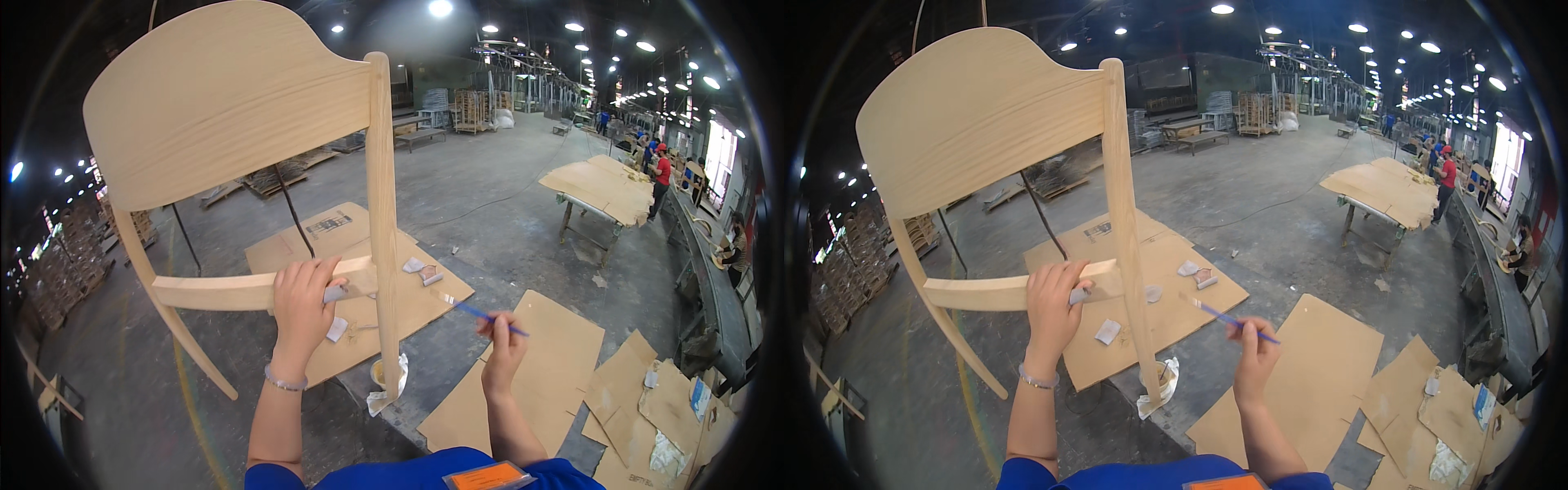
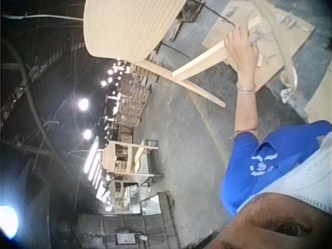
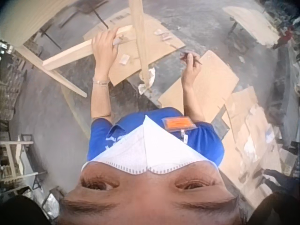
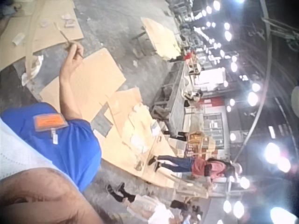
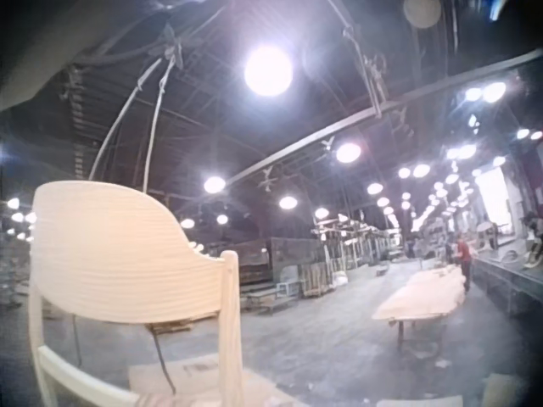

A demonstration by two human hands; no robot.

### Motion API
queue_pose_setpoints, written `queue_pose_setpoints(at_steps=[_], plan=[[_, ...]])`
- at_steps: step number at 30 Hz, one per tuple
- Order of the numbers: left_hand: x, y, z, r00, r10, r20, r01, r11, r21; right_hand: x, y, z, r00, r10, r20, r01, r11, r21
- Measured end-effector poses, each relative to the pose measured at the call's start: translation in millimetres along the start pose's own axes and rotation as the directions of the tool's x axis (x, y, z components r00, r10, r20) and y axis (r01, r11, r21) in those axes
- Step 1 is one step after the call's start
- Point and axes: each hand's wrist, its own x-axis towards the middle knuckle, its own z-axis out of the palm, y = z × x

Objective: The person uses a small brush to apply a light-colored finish to the joints and edges of a wooden chair frame. They dip the brush into a small container of finish and carefully paint the connection points between the backrest and legs.

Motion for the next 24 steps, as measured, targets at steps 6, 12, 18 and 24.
queue_pose_setpoints(at_steps=[6,12,18,24], plan=[[-5,-39,11,1.0,0.014,0.007,-0.014,1.0,0.001,-87,64,-90,0.944,0.33,-0.012,-0.321,0.911,-0.258],[-12,-58,13,0.999,0.044,-0.022,-0.045,0.999,-0.021,-120,84,-111,0.966,0.201,-0.161,-0.256,0.801,-0.541],[-12,-59,4,0.999,0.011,0.049,-0.012,1.0,0.013,-93,68,-39,0.978,-0.178,0.109,0.203,0.688,-0.697],[-15,-47,-13,0.992,-0.028,0.122,0.042,0.992,-0.117,-73,-10,63,0.894,-0.223,0.388,0.424,0.702,-0.572]])
